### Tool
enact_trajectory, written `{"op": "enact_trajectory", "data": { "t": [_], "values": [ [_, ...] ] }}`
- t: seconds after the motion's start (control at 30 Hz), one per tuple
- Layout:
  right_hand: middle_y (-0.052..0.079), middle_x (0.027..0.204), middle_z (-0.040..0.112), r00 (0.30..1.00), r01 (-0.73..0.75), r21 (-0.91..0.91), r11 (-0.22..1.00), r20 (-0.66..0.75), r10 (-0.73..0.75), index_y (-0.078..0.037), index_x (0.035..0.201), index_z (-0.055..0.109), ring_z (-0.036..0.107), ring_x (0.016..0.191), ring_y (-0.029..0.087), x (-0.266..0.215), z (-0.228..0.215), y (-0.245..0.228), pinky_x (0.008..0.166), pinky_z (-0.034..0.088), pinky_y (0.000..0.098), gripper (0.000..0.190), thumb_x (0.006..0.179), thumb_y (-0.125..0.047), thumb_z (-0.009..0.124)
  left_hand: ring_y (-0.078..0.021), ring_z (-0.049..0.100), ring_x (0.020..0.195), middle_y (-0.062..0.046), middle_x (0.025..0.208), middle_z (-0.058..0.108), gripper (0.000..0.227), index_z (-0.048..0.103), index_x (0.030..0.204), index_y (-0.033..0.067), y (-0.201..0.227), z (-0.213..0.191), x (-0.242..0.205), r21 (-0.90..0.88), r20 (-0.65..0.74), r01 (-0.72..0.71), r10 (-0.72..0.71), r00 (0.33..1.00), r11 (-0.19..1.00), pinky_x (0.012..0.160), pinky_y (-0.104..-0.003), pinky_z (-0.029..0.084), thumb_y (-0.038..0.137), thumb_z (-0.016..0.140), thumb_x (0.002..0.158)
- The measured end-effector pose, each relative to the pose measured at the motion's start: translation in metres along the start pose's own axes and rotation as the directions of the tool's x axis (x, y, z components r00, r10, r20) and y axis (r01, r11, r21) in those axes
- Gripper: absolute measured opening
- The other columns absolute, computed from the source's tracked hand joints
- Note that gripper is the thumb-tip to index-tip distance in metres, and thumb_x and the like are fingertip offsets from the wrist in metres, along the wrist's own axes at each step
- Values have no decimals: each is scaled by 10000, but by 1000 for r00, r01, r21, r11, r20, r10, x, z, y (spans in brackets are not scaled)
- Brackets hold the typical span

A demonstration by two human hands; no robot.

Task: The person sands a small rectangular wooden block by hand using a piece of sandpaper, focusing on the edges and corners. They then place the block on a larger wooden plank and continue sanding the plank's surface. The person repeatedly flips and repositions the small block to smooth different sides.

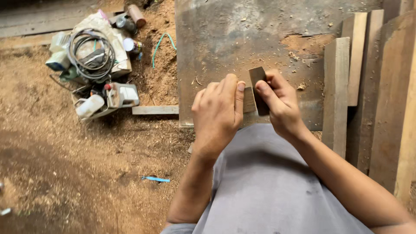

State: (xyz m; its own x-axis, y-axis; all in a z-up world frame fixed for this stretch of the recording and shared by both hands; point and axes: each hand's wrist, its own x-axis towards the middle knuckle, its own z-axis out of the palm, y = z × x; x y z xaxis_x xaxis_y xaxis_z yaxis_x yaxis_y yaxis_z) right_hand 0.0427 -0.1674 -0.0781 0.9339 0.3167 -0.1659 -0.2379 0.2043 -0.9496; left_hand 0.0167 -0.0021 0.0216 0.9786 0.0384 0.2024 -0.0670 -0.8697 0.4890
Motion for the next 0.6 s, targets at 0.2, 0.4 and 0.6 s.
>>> {"op": "enact_trajectory", "data": {
  "t": [0.2,0.4,0.6],
  "values": [
    [-13,966,580,991,-135,-31,990,-3,135,-64,1134,602,532,871,64,18,-10,34,775,470,223,101,1105,-145,549,-258,648,798,-50,816,660,273,563,955,118,-13,-1,9,-58,101,-90,95,990,994,778,-427,463,320,457,1104],
    [176,1413,623,992,93,9,996,81,-93,-57,1145,619,610,1319,233,-11,-10,-16,1166,510,377,157,1008,8,579,-248,638,806,-40,859,675,251,601,1010,121,-20,5,9,-117,77,-192,202,976,974,794,-419,463,311,464,1099],
    [252,1608,490,977,168,431,886,50,-209,-70,1140,660,436,1575,310,-18,0,-11,1346,379,403,123,1054,-5,600,-238,631,775,-41,859,683,266,625,987,115,-23,8,14,-151,85,-184,198,977,971,773,-412,463,320,491,1090]
  ]
}}
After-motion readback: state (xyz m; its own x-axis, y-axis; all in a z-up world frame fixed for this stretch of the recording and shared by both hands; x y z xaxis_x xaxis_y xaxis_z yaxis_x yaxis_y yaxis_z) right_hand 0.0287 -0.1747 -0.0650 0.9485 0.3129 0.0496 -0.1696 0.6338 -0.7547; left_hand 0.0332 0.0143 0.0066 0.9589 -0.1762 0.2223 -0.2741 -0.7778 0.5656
